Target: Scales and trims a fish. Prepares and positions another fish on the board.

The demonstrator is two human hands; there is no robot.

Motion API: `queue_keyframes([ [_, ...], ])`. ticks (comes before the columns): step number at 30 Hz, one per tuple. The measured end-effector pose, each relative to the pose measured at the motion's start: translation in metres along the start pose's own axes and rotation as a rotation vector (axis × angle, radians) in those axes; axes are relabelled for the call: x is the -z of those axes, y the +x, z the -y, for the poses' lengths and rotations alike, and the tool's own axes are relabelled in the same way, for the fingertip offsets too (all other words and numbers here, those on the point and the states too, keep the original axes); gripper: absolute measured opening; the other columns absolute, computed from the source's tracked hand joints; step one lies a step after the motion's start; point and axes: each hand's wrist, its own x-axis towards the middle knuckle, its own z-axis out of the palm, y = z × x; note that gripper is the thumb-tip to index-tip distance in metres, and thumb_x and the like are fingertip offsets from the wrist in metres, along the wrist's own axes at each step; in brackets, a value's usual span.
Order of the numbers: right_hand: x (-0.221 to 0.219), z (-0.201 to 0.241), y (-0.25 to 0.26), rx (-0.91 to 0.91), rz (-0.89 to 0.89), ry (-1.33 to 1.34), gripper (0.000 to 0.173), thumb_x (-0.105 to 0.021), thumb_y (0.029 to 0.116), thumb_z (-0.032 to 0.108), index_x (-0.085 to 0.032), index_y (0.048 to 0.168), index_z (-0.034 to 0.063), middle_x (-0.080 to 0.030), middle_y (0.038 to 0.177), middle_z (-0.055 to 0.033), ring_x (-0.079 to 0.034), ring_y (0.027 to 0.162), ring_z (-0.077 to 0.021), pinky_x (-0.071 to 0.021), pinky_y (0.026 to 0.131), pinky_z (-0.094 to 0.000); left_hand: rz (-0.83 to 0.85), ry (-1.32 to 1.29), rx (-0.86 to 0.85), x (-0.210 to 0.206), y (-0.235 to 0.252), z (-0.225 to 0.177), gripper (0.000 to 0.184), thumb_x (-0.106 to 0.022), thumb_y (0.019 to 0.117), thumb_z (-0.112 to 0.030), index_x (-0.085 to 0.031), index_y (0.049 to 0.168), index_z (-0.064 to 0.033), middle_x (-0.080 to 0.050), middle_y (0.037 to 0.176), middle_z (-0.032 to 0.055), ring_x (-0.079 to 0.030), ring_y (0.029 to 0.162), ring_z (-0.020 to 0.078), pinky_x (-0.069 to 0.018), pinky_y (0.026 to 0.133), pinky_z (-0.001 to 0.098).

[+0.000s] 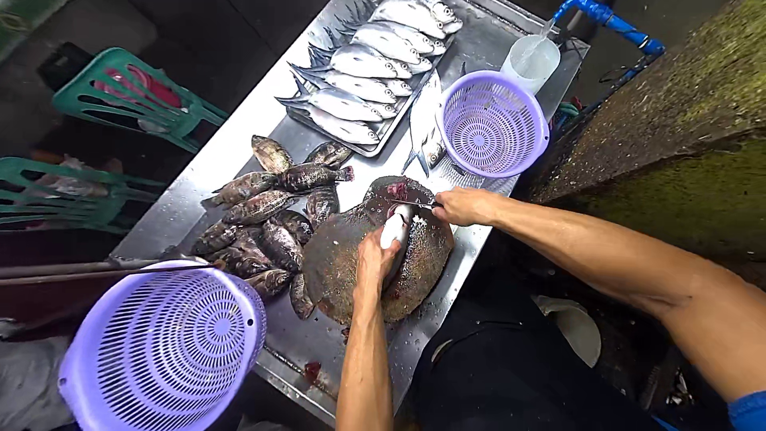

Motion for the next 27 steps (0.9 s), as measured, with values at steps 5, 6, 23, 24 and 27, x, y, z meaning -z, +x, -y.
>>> queue_keyframes([
  [5,-0.035,-0.026,0.008,-0.025,-0.073,0.220,0.051,-0.043,0.1074,0.052,-0.066,0.115,0.0071,-0.068,0.094,-0.0198,-0.069,0.083,-0.0364,-0.0555,0.069,-0.0559,0.016,0.004,-0.050,-0.003,-0.002,-0.002,0.048,-0.070,0.0913,-0.040,-0.069,0.130,-0.0104,-0.070,0.124,0.0171,-0.065,0.120,0.0330,-0.0475,0.106,0.0557],
  [6,-0.041,-0.034,0.008,-0.020,-0.090,0.286,0.052,-0.043,0.1068,0.054,-0.065,0.114,0.0081,-0.066,0.088,-0.0184,-0.066,0.073,-0.0338,-0.0539,0.062,-0.0520,0.035,-0.010,-0.031,0.002,-0.001,-0.001,0.048,-0.069,0.0914,-0.039,-0.068,0.130,-0.0107,-0.070,0.123,0.0171,-0.065,0.119,0.0330,-0.0477,0.106,0.0566],
  [23,-0.127,-0.127,-0.078,0.086,-0.228,0.608,0.050,-0.045,0.1066,0.045,-0.059,0.141,0.0114,-0.071,0.097,-0.0138,-0.068,0.075,-0.0252,-0.0587,0.072,-0.0503,-0.133,0.135,0.091,-0.029,0.116,-0.096,0.059,-0.078,0.0838,-0.018,-0.061,0.139,-0.0092,-0.051,0.142,0.0328,-0.054,0.124,0.0537,-0.0481,0.097,0.0703],
  [24,-0.135,-0.132,-0.077,0.093,-0.218,0.623,0.050,-0.046,0.1067,0.044,-0.058,0.142,0.0100,-0.069,0.090,-0.0141,-0.065,0.067,-0.0251,-0.0575,0.065,-0.0496,-0.147,0.097,0.103,-0.031,0.117,-0.096,0.057,-0.077,0.0839,-0.016,-0.061,0.139,-0.0100,-0.053,0.141,0.0309,-0.057,0.123,0.0508,-0.0503,0.096,0.0669],
  [27,-0.149,-0.143,-0.074,0.115,-0.199,0.626,0.050,-0.046,0.1068,0.040,-0.057,0.142,0.0063,-0.063,0.074,-0.0108,-0.056,0.051,-0.0214,-0.0531,0.048,-0.0443,-0.284,-0.061,0.035,-0.020,0.113,-0.091,0.038,-0.069,0.0908,-0.013,-0.066,0.128,-0.0057,-0.060,0.132,0.0248,-0.063,0.117,0.0399,-0.0552,0.097,0.0544],
])
